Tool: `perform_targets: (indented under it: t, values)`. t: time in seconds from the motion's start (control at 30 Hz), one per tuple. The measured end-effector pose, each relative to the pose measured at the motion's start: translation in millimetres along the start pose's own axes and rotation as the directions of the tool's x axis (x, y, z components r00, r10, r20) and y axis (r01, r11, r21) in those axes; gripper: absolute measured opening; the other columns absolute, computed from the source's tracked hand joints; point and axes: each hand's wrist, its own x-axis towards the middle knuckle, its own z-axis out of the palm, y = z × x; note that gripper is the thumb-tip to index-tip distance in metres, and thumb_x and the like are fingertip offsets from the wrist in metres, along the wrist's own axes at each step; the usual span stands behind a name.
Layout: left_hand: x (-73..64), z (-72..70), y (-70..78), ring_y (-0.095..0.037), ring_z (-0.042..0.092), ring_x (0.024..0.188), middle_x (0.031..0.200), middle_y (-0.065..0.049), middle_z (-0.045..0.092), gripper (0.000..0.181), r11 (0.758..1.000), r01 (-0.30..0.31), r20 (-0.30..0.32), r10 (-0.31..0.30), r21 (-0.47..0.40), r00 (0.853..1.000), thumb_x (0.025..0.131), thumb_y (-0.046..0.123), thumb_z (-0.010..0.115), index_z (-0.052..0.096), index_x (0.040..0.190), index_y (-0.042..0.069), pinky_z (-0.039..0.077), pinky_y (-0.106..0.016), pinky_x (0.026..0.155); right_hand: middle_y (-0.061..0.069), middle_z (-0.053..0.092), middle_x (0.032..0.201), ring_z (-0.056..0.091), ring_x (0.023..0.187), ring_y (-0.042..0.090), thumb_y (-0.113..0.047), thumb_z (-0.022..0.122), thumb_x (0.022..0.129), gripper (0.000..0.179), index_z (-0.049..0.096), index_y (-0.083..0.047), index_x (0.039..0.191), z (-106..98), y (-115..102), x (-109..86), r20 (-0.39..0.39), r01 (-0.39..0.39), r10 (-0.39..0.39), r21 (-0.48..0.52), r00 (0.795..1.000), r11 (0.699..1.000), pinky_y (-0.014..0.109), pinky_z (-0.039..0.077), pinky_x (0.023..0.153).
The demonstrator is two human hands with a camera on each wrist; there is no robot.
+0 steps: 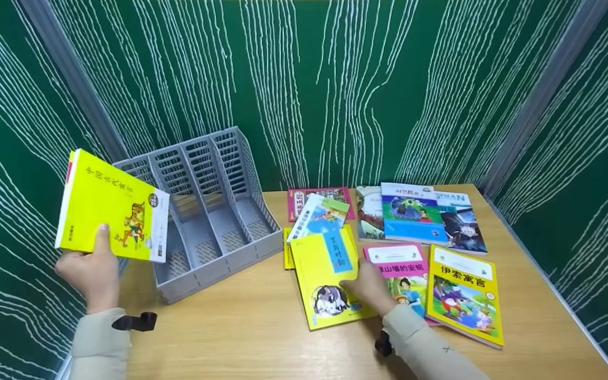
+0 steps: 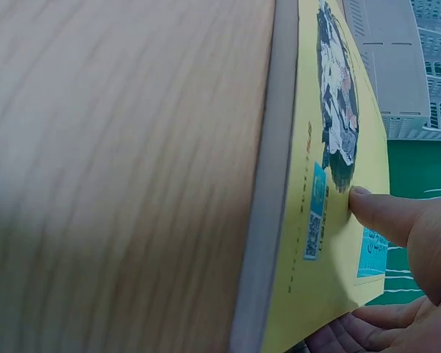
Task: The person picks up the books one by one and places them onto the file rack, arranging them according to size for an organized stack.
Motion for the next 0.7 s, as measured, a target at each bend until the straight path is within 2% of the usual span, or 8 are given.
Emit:
perform_targets:
  t: [0.2, 0.4, 0.47, 0.57, 0.7]
  values:
    - [-2.7, -5.1, 2.6, -0.015, 0.071, 0.133, 0.147, 0.005, 0.071, 0.054, 0.999, -0.022, -0.052, 0.02, -0.034, 0.998, 0.099, 0.038, 0.08, 0.065, 0.15, 0.028, 0.058, -0.024, 0.104, 0.025, 0.071, 0.124, 0.072, 0.11, 0.037, -0.015, 0.092, 0.085, 0.072, 0.055, 0.012, 0.141, -1, 0, 0.6, -0.002, 0.007, -0.007, -0.004, 1.0, 1.0, 0.054, 0.061, 0.102]
    - [-11.1, -5.6, 15.8, -0.015, 0.07, 0.134, 0.148, 0.007, 0.071, 0.053, 0.996, -0.059, -0.101, 0.053, -0.059, 0.993, 0.1, 0.036, 0.079, 0.065, 0.15, 0.03, 0.058, -0.026, 0.106, 0.027, 0.068, 0.133, 0.07, 0.117, 0.04, -0.016, 0.091, 0.087, 0.081, 0.049, 0.013, 0.15, -2, -3, 2.5, 0.017, -0.039, 0.04, -0.023, 0.999, 0.999, 0.056, 0.059, 0.106]
    - [-13.1, -1.7, 17.8, -0.015, 0.07, 0.134, 0.148, 0.007, 0.071, 0.051, 0.995, -0.097, -0.109, 0.095, -0.016, 0.99, 0.102, 0.034, 0.077, 0.064, 0.151, 0.03, 0.058, -0.027, 0.105, 0.026, 0.067, 0.134, 0.07, 0.119, 0.039, -0.017, 0.091, 0.088, 0.08, 0.049, 0.011, 0.15, -3, -3, 3.1, 0.026, -0.059, 0.06, -0.024, 0.998, 0.998, 0.056, 0.059, 0.107]
    - [-12.6, 6.1, 14.1, -0.015, 0.071, 0.133, 0.147, 0.007, 0.071, 0.048, 0.991, -0.127, -0.111, 0.132, 0.047, 0.985, 0.104, 0.033, 0.074, 0.064, 0.151, 0.03, 0.06, -0.026, 0.103, 0.024, 0.069, 0.127, 0.07, 0.113, 0.037, -0.018, 0.092, 0.086, 0.075, 0.054, 0.01, 0.144, -2, -3, 3.8, 0.016, -0.049, 0.049, -0.049, 0.999, 0.998, 0.055, 0.06, 0.105]
    - [-6.7, 17.8, -0.1, -0.019, 0.072, 0.13, 0.146, 0.004, 0.072, 0.046, 0.989, -0.098, -0.111, 0.111, 0.113, 0.988, 0.105, 0.038, 0.072, 0.066, 0.149, 0.026, 0.061, -0.023, 0.096, 0.024, 0.07, 0.12, 0.07, 0.106, 0.036, -0.018, 0.094, 0.082, 0.075, 0.056, 0.012, 0.14, -2, -4, 2.7, 0.008, -0.024, 0.025, -0.071, 1.0, 0.997, 0.054, 0.061, 0.101]
